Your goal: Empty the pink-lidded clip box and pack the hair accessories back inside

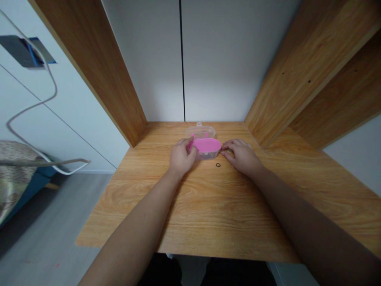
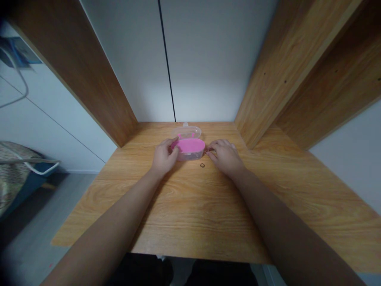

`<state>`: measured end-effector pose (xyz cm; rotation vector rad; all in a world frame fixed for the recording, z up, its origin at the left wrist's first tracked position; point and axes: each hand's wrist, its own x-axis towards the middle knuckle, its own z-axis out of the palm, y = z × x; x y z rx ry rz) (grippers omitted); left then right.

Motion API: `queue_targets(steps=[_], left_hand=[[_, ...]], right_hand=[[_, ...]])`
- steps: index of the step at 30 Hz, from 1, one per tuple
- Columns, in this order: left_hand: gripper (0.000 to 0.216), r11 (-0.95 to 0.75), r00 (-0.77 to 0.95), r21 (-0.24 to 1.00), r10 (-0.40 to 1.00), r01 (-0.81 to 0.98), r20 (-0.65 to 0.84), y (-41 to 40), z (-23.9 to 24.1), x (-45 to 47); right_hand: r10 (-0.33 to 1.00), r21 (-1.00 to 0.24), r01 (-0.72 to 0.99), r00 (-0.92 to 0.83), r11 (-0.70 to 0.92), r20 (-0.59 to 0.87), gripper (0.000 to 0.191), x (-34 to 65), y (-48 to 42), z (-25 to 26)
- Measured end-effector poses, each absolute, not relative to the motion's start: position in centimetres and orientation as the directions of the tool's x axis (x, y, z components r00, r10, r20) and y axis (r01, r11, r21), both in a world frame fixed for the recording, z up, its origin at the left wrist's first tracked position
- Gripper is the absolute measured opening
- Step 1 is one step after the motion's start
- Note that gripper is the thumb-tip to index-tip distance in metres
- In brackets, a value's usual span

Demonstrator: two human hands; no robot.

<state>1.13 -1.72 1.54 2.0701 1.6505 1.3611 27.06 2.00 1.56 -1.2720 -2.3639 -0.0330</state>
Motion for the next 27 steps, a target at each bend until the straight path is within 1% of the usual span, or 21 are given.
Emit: queue_targets(steps=[5, 9, 19, 27], left_hand=[[0.042, -0.377, -0.031, 0.624, 0.840, 0.685, 0.542, -1.67, 1.56, 1.14], [0.041, -0.377, -0.035, 0.630, 0.841, 0.679, 0.541, -1.63, 1.52, 1.16], [0.040, -0.378, -0.030, 0.622, 0.839, 0.686, 0.543, -1.59, 1.32, 1.15], [0.039, -0.387, -0.028, 0.618, 0.833, 0.684, 0.553, -1.53, 1.26, 1.14]], right_hand=[[0.803, -0.169, 0.814, -0.472, 0.556, 0.364, 0.025, 26.70, 2.12, 1.15], [0.805, -0.174, 0.814, -0.470, 0.554, 0.363, 0.026, 26.83, 2.16, 0.92], [0.838, -0.219, 0.824, -0.449, 0.522, 0.309, 0.015, 26.40, 1.68, 1.30], [0.812, -0.246, 0.790, -0.471, 0.562, 0.345, 0.009, 26.44, 1.57, 1.69]])
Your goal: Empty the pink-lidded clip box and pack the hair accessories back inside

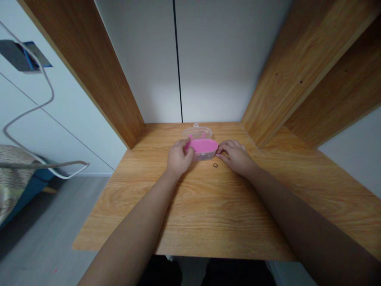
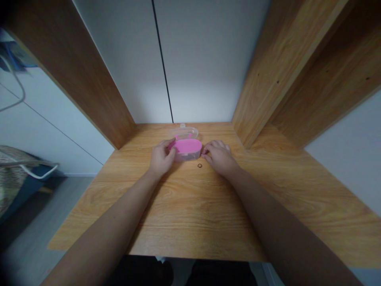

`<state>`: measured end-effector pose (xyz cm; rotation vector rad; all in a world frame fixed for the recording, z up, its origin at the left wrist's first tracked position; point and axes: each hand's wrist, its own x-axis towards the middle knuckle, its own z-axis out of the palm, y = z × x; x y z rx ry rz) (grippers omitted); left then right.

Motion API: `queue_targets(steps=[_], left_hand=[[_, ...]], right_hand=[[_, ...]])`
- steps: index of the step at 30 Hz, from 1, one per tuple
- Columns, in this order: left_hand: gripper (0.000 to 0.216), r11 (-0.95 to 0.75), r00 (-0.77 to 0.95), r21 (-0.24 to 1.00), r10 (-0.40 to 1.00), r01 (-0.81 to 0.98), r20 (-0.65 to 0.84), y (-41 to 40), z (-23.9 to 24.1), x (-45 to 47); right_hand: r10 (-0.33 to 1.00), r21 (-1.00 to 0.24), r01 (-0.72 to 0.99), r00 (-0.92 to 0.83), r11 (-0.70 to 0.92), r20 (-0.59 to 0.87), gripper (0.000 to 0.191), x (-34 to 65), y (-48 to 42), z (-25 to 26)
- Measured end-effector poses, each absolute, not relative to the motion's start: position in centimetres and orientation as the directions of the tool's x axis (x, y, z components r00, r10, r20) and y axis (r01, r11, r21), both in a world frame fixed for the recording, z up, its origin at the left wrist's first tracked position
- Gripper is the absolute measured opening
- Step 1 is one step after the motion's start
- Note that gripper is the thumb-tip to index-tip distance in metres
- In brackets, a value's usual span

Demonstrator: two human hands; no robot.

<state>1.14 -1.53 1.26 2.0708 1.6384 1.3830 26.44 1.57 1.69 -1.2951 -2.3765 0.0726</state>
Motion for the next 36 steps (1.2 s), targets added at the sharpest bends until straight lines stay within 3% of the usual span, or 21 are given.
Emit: queue_targets(steps=[10, 16, 22, 28, 36], left_hand=[[0.041, -0.386, -0.029, 0.626, 0.837, 0.677, 0.547, -1.6, 1.3, 1.2], [0.042, -0.389, -0.028, 0.630, 0.837, 0.672, 0.547, -1.6, 1.4, 1.1], [0.042, -0.391, -0.028, 0.638, 0.839, 0.664, 0.543, -1.5, 1.4, 1.1], [0.041, -0.397, -0.023, 0.632, 0.836, 0.665, 0.549, -1.4, 1.2, 1.0], [0.041, -0.396, -0.024, 0.640, 0.839, 0.659, 0.544, -1.5, 1.4, 1.1]], right_hand=[[0.816, -0.297, 0.774, -0.450, 0.559, 0.362, 0.012, 26.5, 1.9, 2.2], [0.785, -0.222, 0.775, -0.492, 0.592, 0.377, 0.018, 26.7, 1.9, 2.1], [0.771, -0.232, 0.799, -0.388, 0.555, 0.505, 0.020, 26.5, 1.5, 2.9], [0.638, -0.245, 0.730, -0.323, 0.638, 0.700, 0.023, 25.9, 0.5, 3.7], [0.571, -0.297, 0.579, -0.375, 0.759, 0.730, 0.017, 24.9, 0.1, 3.0]])
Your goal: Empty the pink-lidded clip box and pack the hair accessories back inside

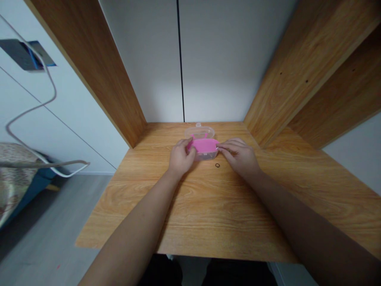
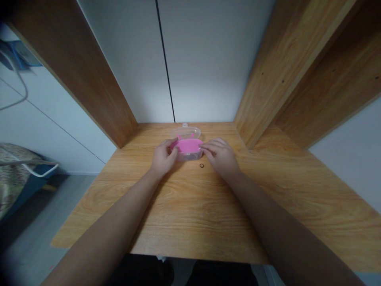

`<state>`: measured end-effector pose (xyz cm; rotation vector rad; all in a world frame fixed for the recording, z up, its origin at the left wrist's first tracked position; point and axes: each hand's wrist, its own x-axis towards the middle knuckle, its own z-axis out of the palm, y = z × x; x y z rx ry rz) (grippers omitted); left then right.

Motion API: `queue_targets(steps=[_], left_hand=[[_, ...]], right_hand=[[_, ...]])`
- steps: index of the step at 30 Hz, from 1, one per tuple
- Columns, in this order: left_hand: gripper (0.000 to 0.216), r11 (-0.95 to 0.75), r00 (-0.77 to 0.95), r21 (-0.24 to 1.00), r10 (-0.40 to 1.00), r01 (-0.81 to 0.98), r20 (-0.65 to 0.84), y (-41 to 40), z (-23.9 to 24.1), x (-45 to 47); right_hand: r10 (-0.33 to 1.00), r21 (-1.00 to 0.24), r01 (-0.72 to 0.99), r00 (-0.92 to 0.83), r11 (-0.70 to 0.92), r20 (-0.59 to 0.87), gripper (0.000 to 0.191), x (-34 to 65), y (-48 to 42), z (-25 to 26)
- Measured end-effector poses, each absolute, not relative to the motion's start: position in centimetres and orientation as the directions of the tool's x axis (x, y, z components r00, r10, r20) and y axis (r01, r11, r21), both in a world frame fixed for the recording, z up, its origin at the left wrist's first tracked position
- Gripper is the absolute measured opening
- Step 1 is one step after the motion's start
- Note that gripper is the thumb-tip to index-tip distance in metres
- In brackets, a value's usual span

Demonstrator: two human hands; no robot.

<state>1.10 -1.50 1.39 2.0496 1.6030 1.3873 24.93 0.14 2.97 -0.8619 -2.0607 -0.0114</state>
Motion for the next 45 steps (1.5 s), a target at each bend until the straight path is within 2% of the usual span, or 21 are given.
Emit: queue_targets(steps=[11, 30, 36, 40, 42, 45], left_hand=[[0.041, -0.394, -0.024, 0.638, 0.839, 0.662, 0.543, -1.6, 1.5, 1.1], [0.041, -0.392, -0.023, 0.640, 0.842, 0.661, 0.539, -1.4, 1.3, 1.1], [0.041, -0.391, -0.025, 0.643, 0.843, 0.659, 0.538, -1.5, 1.4, 1.2], [0.040, -0.392, -0.024, 0.646, 0.844, 0.655, 0.536, -1.5, 1.5, 1.1], [0.040, -0.396, -0.021, 0.644, 0.842, 0.655, 0.539, -1.5, 1.5, 1.1], [0.040, -0.402, -0.016, 0.638, 0.839, 0.657, 0.544, -1.5, 1.5, 1.1]], right_hand=[[0.697, -0.344, 0.672, -0.364, 0.656, 0.618, 0.022, 24.6, -0.4, 3.3], [0.670, -0.290, 0.675, -0.407, 0.678, 0.620, 0.029, 24.9, 0.1, 2.2], [0.663, -0.282, 0.653, -0.458, 0.703, 0.592, 0.040, 24.7, -0.2, 2.5], [0.729, -0.309, 0.744, -0.331, 0.592, 0.600, 0.047, 25.7, 0.3, 2.9], [0.770, -0.302, 0.824, -0.230, 0.479, 0.595, 0.043, 26.8, 0.9, 3.0], [0.868, -0.251, 0.928, -0.128, 0.275, 0.481, 0.032, 28.3, 1.9, 2.6]])
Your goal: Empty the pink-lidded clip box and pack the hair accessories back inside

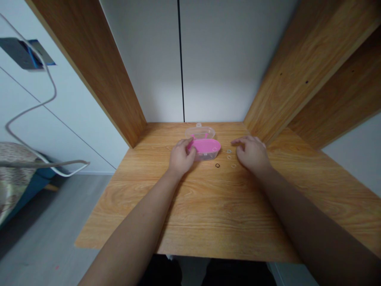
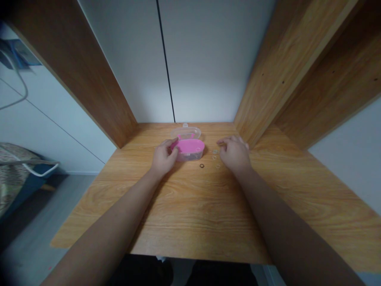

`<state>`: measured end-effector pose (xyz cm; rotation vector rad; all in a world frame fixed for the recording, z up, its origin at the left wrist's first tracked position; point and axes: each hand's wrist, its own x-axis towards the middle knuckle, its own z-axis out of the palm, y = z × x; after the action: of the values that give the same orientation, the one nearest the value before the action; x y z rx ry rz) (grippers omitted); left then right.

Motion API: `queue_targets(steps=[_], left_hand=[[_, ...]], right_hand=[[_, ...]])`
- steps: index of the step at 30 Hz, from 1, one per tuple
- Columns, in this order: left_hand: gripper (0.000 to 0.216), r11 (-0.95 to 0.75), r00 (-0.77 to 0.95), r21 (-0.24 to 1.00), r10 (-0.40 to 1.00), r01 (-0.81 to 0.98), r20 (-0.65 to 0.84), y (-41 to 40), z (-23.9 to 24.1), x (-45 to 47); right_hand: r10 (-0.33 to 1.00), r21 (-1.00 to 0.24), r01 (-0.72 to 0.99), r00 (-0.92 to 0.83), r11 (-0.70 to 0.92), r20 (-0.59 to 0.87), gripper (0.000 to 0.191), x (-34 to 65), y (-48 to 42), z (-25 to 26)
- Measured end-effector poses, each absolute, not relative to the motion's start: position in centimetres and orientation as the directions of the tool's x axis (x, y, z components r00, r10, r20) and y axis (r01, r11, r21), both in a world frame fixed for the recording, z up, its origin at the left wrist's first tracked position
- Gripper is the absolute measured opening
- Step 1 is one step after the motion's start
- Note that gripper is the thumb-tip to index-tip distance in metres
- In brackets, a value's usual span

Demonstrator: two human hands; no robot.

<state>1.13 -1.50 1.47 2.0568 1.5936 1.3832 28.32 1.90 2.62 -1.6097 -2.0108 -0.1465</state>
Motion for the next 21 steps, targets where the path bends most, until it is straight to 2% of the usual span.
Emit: queue_targets(steps=[4, 12, 14, 17, 21], left_hand=[[0.040, -0.399, -0.015, 0.640, 0.841, 0.656, 0.540, -1.6, 1.5, 1.2], [0.039, -0.398, -0.023, 0.639, 0.838, 0.658, 0.545, -1.4, 1.3, 1.1], [0.039, -0.397, -0.022, 0.637, 0.838, 0.661, 0.545, -1.4, 1.3, 1.0], [0.040, -0.391, -0.019, 0.636, 0.843, 0.665, 0.538, -1.5, 1.4, 1.1], [0.041, -0.388, -0.017, 0.639, 0.847, 0.664, 0.532, -1.6, 1.5, 1.1]], right_hand=[[0.931, -0.238, 0.950, -0.112, 0.203, 0.347, 0.024, 29.1, 2.7, 1.7], [0.909, -0.237, 0.929, -0.182, 0.284, 0.375, 0.020, 28.7, 3.4, 0.3], [0.915, -0.286, 0.912, -0.181, 0.293, 0.359, 0.019, 28.5, 3.3, 0.6], [0.928, -0.435, 0.849, -0.154, 0.300, 0.339, 0.018, 28.0, 2.9, 1.5], [0.894, -0.529, 0.771, -0.114, 0.355, 0.433, 0.018, 27.0, 1.8, 2.7]])
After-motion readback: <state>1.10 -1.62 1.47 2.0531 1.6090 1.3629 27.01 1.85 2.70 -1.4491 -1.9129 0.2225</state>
